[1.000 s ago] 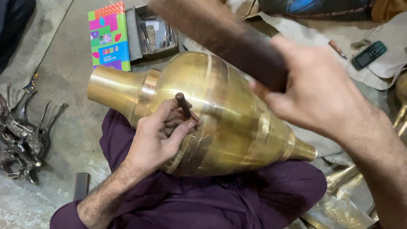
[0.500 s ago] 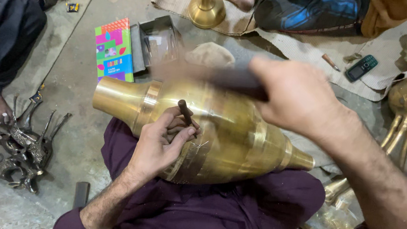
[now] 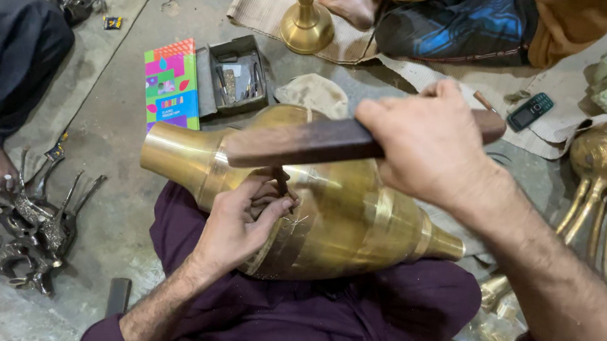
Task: The person sits on the floor with a large brass vessel on their lap. They hold a small punch against the vessel's seam with one hand and repeatedly strike it with a wooden mallet held in the other hand, repositioning the punch and rotating the vessel to work along the joint.
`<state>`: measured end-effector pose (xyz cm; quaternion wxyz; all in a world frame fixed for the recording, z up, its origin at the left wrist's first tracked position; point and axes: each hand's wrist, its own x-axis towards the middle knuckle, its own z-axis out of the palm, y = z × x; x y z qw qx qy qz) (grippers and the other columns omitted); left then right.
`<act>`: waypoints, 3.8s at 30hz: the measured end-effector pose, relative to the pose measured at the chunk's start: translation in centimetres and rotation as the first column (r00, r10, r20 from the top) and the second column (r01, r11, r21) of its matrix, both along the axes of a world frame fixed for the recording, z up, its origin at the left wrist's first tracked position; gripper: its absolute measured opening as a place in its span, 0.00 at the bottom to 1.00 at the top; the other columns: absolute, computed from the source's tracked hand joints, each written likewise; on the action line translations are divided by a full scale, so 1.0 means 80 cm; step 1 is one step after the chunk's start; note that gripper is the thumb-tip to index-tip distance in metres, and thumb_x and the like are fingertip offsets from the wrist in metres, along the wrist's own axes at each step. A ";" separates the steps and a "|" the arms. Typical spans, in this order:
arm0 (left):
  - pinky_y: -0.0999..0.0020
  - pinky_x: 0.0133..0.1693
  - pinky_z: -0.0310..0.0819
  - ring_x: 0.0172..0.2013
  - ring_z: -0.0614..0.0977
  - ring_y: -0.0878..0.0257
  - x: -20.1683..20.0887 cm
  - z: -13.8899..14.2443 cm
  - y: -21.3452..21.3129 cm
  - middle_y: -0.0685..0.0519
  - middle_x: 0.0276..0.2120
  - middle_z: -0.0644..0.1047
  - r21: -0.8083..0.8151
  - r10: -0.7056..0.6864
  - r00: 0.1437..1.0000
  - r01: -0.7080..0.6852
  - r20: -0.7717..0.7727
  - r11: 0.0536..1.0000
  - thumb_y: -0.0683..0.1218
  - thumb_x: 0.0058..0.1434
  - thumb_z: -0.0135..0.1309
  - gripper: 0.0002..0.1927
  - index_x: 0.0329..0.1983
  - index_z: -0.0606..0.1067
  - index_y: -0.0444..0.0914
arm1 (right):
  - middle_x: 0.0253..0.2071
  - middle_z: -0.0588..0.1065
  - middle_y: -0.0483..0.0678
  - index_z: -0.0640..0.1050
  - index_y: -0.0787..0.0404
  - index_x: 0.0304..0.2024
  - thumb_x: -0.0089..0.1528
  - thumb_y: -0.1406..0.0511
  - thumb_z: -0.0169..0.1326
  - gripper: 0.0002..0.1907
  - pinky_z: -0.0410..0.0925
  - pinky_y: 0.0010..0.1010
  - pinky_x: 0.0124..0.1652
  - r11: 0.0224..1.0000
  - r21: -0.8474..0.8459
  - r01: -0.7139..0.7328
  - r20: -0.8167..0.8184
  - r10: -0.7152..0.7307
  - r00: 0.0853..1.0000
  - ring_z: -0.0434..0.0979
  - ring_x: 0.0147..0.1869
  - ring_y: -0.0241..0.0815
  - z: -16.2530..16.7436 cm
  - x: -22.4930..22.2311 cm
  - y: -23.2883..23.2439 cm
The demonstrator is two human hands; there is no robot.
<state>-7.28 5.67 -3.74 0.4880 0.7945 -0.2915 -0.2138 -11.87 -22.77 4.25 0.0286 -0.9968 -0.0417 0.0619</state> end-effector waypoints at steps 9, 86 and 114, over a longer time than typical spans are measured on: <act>0.71 0.43 0.85 0.43 0.89 0.64 0.000 0.003 -0.001 0.46 0.41 0.86 -0.044 -0.030 0.999 0.028 -0.040 0.999 0.37 0.64 0.57 0.20 0.58 0.68 0.31 | 0.31 0.79 0.47 0.76 0.55 0.41 0.54 0.71 0.59 0.13 0.72 0.39 0.36 0.901 0.429 0.066 0.151 -0.143 0.978 0.82 0.35 0.47 -0.008 -0.001 0.002; 0.72 0.46 0.83 0.45 0.87 0.64 -0.033 0.011 0.004 0.49 0.44 0.83 -0.078 -0.076 0.996 0.080 0.054 0.994 0.35 0.67 0.57 0.17 0.58 0.73 0.32 | 0.32 0.78 0.39 0.76 0.54 0.48 0.58 0.62 0.64 0.17 0.70 0.38 0.40 0.766 0.636 0.094 0.094 -0.197 0.976 0.80 0.36 0.36 -0.018 -0.058 0.006; 0.70 0.43 0.83 0.42 0.87 0.61 -0.037 0.009 0.006 0.48 0.41 0.84 0.004 -0.095 0.982 0.096 0.165 0.995 0.37 0.64 0.60 0.11 0.49 0.78 0.34 | 0.38 0.79 0.41 0.76 0.55 0.47 0.54 0.72 0.59 0.19 0.63 0.40 0.51 0.819 0.556 -0.144 0.364 -0.084 0.927 0.78 0.42 0.38 -0.037 -0.070 0.001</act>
